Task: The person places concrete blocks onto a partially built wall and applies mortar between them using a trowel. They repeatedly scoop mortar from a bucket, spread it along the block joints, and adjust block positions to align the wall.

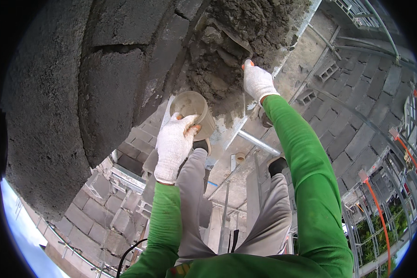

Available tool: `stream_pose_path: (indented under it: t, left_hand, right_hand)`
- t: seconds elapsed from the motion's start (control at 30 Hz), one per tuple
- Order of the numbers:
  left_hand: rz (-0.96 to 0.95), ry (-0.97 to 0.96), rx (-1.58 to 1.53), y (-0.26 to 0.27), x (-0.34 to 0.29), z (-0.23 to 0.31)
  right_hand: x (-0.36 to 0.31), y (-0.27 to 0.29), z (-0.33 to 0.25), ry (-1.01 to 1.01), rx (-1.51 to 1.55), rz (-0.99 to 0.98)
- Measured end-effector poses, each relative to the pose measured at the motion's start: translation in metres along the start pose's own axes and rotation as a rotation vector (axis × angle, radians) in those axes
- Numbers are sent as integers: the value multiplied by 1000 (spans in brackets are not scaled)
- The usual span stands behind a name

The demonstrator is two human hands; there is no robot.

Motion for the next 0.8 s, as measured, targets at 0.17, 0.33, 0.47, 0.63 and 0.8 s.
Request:
stream_pose_path:
  t: [0.17,0.33,0.47,0.63,0.8]
  left_hand:
    - [32,1,0,-22,-29,1]
    - [-3,56,-83,-40,-35,-8]
    - [-3,76,-79,-40,-36,-12]
    - [64,75,-85,-31,-32,-22]
    - [11,46,-87,-29,-19,-32]
  right_hand:
    - [-30,29,-7,-23,-55,-44]
    - [12,-15,-32,123,-11,31]
    - [-16,-70,12,57,-1,-111]
    - [-148,-115,87,-443,818,-96]
    - [-53,-130,36,-611,1115,-254]
Point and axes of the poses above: each hand's wrist, its own x-axis towards the middle knuckle, its own y-axis out of the back of the hand, z = x × y, the point moved 1 cm from there along x, towards the middle knuckle, and after that the axes turned 7 degrees about x, right-handed, at the moved point
